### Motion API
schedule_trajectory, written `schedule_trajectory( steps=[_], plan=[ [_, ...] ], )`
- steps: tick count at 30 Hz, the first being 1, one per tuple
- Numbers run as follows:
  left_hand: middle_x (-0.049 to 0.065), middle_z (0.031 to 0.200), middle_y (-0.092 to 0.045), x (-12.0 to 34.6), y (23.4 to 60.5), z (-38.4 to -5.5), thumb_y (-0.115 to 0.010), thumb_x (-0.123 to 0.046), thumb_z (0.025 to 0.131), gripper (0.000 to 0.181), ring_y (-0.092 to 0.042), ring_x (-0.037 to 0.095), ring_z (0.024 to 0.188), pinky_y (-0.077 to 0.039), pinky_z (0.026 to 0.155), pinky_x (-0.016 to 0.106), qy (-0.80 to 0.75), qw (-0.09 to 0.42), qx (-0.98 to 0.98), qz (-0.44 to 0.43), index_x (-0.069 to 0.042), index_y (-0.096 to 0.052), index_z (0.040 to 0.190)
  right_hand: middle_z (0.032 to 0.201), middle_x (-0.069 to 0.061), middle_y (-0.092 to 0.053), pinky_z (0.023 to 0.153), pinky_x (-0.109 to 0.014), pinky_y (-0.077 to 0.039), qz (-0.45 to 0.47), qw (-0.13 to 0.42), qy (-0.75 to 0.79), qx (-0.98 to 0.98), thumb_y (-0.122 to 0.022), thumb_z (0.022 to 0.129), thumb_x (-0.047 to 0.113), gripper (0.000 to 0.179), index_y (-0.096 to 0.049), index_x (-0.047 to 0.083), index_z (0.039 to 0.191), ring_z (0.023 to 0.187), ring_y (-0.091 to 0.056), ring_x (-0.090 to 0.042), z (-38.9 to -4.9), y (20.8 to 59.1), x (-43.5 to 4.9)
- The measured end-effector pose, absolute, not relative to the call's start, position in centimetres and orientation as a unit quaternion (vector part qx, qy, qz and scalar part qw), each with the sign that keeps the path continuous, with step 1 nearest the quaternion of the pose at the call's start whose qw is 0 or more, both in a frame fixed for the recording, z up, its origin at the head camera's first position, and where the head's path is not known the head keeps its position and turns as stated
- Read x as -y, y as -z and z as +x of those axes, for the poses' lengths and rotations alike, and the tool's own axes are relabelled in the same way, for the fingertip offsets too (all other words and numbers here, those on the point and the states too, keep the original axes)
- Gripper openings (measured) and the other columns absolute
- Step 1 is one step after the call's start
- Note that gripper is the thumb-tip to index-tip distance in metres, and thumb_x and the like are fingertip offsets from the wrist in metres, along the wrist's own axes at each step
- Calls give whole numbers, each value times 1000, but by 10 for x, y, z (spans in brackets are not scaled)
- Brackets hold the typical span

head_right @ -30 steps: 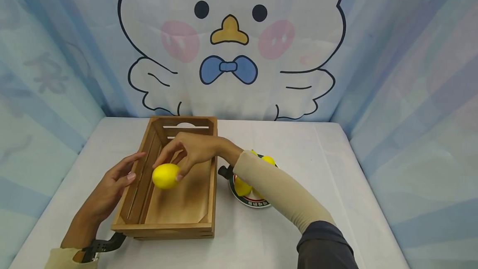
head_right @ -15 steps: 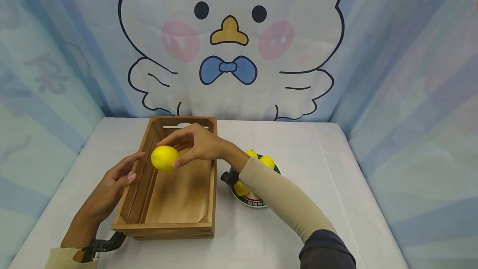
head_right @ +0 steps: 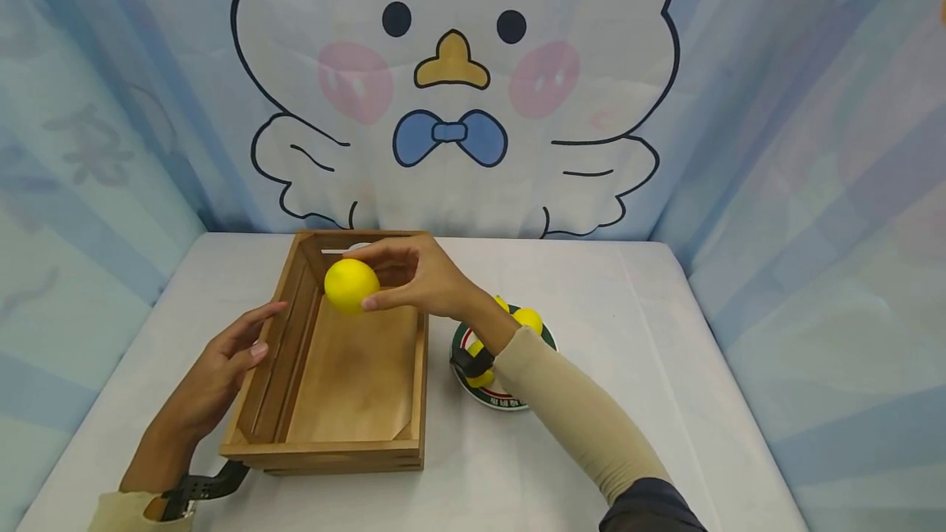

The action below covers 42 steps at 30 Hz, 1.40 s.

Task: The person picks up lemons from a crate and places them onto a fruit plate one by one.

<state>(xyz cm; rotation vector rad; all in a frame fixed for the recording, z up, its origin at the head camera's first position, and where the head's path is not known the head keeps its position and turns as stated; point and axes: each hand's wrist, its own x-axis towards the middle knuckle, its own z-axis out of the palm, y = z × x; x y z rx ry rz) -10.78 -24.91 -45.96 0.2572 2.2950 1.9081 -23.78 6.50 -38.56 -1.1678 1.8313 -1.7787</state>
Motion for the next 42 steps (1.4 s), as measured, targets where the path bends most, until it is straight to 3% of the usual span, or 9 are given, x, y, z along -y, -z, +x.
schedule_trajectory(
  steps=[12, 20, 42],
  plan=[
    [18, 179, -14, 249, 461, -107, -50, -15, 111, 56, -1, 54, 163, -14, 108, 93, -640, 74, -759, 94, -18, -37, 165, 138, -11, -70, 98, -36, -61, -385, 96, 636, -662, -88, 86, 6, 55, -70, 9, 138, 112, -68, -30, -215, 386, -86],
    [19, 178, -14, 250, 460, -105, -49, -14, 111, 56, 0, 54, 162, -14, 108, 94, -643, 74, -755, 98, -18, -37, 165, 139, -14, -70, 110, -39, -56, -365, 66, 653, -660, -89, 84, 4, 56, -69, 1, 136, 120, -67, -31, -205, 387, -100],
    [17, 178, -16, 253, 462, -109, -49, -10, 111, 56, 1, 53, 163, -11, 113, 90, -650, 65, -748, 117, -15, -37, 165, 139, -9, -70, 110, -33, -55, -278, -3, 658, -700, -85, 85, -4, 55, -67, -4, 137, 125, -66, -26, -199, 398, -161]
  ],
)
